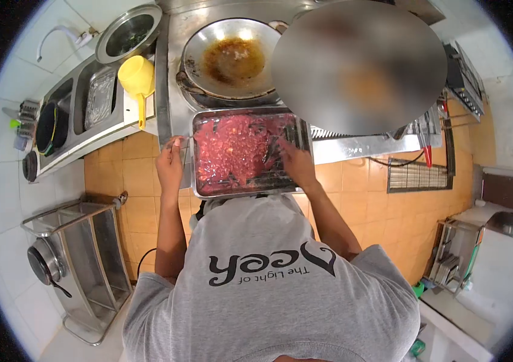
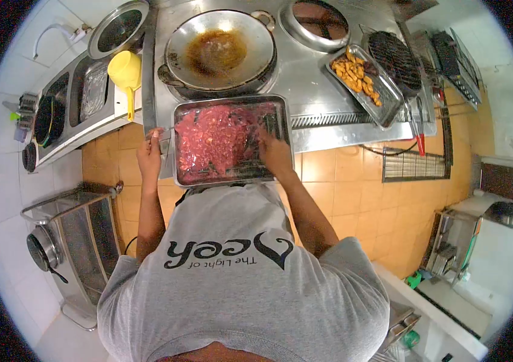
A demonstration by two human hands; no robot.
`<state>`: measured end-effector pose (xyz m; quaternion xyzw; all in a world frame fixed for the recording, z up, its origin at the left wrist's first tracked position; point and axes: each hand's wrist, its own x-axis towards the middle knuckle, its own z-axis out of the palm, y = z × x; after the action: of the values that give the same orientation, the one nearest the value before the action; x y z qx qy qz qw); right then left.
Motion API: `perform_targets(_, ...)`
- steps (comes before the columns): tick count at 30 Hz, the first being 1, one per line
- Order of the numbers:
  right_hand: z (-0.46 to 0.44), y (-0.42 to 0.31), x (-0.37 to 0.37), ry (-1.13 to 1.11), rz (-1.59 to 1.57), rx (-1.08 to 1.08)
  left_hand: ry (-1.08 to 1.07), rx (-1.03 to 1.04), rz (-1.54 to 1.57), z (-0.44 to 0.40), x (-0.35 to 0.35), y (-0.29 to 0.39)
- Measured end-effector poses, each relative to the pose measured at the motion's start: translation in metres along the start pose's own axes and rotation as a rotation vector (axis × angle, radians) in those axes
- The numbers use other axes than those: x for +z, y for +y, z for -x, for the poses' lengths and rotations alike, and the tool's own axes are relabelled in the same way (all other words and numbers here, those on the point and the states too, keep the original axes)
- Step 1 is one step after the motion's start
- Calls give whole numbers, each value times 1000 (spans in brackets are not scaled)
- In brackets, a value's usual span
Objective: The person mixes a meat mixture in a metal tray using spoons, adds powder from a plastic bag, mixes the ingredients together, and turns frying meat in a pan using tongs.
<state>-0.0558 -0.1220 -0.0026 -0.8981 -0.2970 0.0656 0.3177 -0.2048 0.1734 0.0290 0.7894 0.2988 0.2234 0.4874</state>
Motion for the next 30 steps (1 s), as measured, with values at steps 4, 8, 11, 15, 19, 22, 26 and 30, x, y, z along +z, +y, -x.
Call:
perform_targets(4, 4, -42, 11, -172, 161, -119, 7, 25, 69, -14, -1, 9)
perform_targets(8, -3, -39, 9, -117, 173, -96, 1, 97, 10, -25, 5, -3)
perform_targets(11, -24, -31, 10, -72, 251, -13, -64, 92, 17, -23, 13, -6)
perform_targets(15, -34, -25, 42, -123, 228, -199, -126, 71, -36, -12, 9, 1)
perform_targets(19, -36, -38, 30, -244, 231, -362, -20, -16, 24, -16, -3, -7)
perform_targets(22, -52, -51, 11, -261, 248, -166, 5, 16, -8, -23, -11, -9)
perform_targets(26, -53, -65, 14, -387, 365, -328, 4, 56, 35, -29, -1, -10)
perform_targets(30, -40, -32, -15, -292, 175, -411, -79, 83, -64, -28, 7, -7)
